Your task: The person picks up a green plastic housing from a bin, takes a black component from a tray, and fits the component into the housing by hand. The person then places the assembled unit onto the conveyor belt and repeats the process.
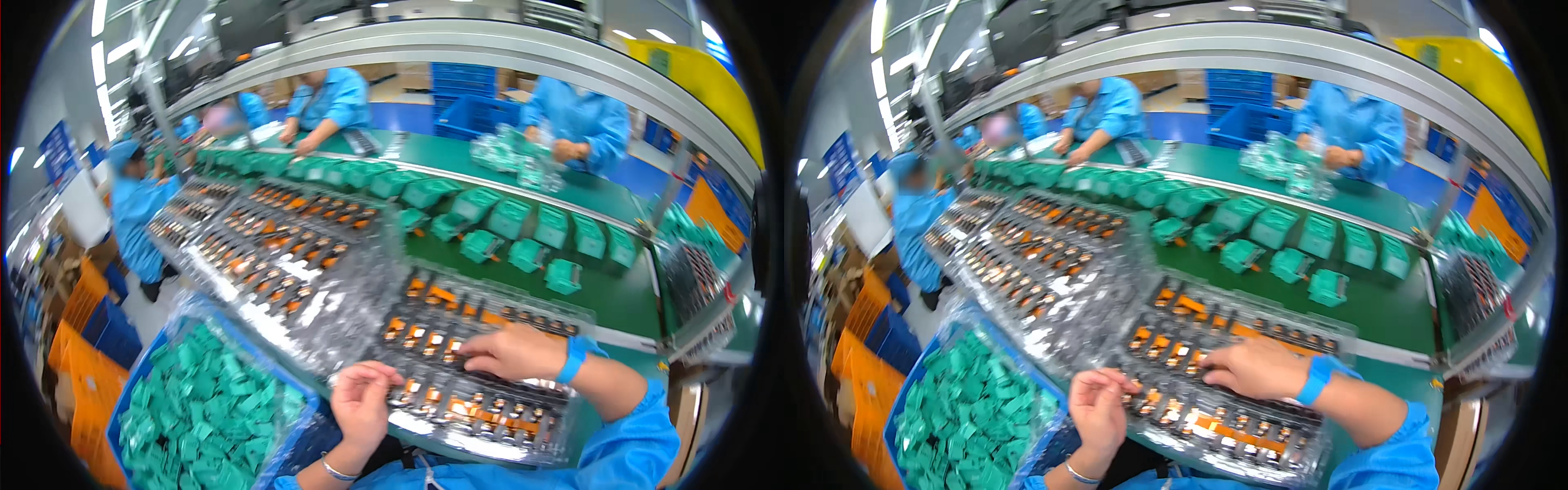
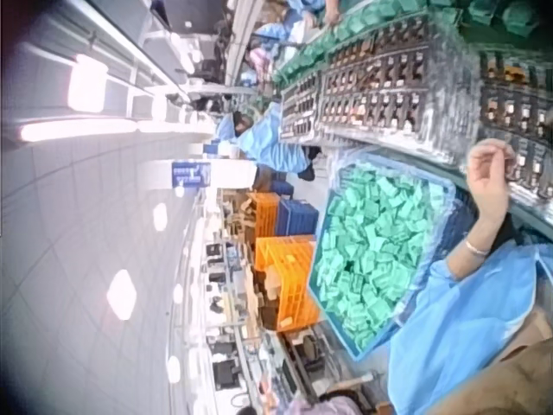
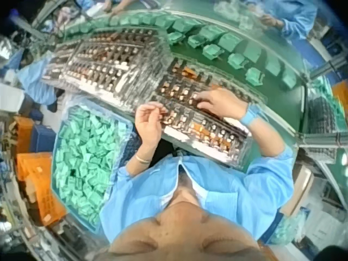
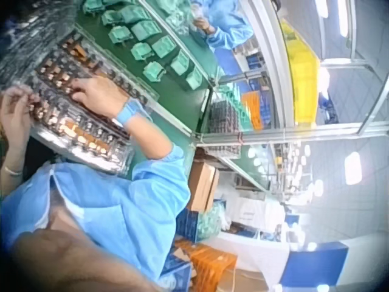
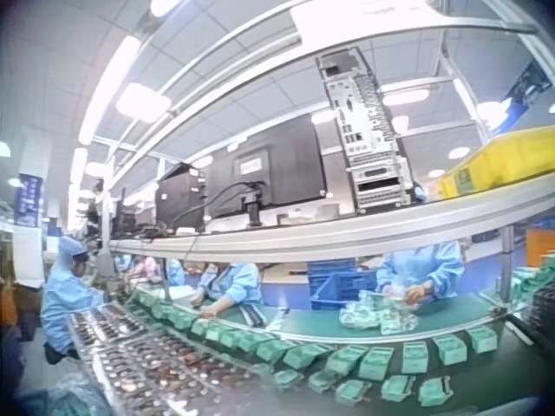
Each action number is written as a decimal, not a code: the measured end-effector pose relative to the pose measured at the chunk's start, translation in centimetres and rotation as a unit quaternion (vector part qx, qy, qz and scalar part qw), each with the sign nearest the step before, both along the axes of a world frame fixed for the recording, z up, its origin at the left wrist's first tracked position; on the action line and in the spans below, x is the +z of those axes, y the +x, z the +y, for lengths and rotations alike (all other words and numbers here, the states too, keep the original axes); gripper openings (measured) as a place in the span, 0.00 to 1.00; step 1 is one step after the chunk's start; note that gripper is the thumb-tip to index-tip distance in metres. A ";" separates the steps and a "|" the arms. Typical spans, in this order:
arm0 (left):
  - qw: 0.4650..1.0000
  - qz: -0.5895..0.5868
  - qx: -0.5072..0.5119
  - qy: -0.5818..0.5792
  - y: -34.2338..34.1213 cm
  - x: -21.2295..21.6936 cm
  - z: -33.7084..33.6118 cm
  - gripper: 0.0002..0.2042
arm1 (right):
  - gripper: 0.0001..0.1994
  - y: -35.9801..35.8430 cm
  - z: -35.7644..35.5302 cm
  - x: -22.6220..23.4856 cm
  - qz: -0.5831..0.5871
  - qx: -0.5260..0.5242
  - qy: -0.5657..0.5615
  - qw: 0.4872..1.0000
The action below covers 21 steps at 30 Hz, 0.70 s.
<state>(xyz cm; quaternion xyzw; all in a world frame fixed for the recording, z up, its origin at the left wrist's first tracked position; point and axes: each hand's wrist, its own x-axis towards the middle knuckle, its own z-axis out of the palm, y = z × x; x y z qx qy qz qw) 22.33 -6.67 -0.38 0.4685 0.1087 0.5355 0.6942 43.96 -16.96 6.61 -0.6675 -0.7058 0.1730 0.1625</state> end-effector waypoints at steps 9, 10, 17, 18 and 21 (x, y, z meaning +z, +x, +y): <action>0.971 0.172 0.145 0.086 -12.4 -0.6 -0.2 0.05 | 0.14 -3.4 1.3 1.1 0.035 -0.130 -0.014 0.991; 0.956 0.221 0.169 0.095 -14.1 -0.8 0.7 0.05 | 0.14 -3.4 1.2 1.1 0.089 -0.184 -0.007 0.979; 0.852 0.478 0.213 0.011 -22.7 0.6 8.5 0.08 | 0.08 -1.7 1.3 -1.4 0.343 -0.232 0.036 0.910; 0.852 0.478 0.213 0.011 -22.6 0.6 9.0 0.08 | 0.08 -1.9 1.3 -1.2 0.421 -0.231 0.052 0.876; 0.779 0.604 0.130 0.104 -21.8 -0.6 10.1 0.12 | 0.08 -1.9 1.3 -1.3 0.478 -0.190 0.068 0.855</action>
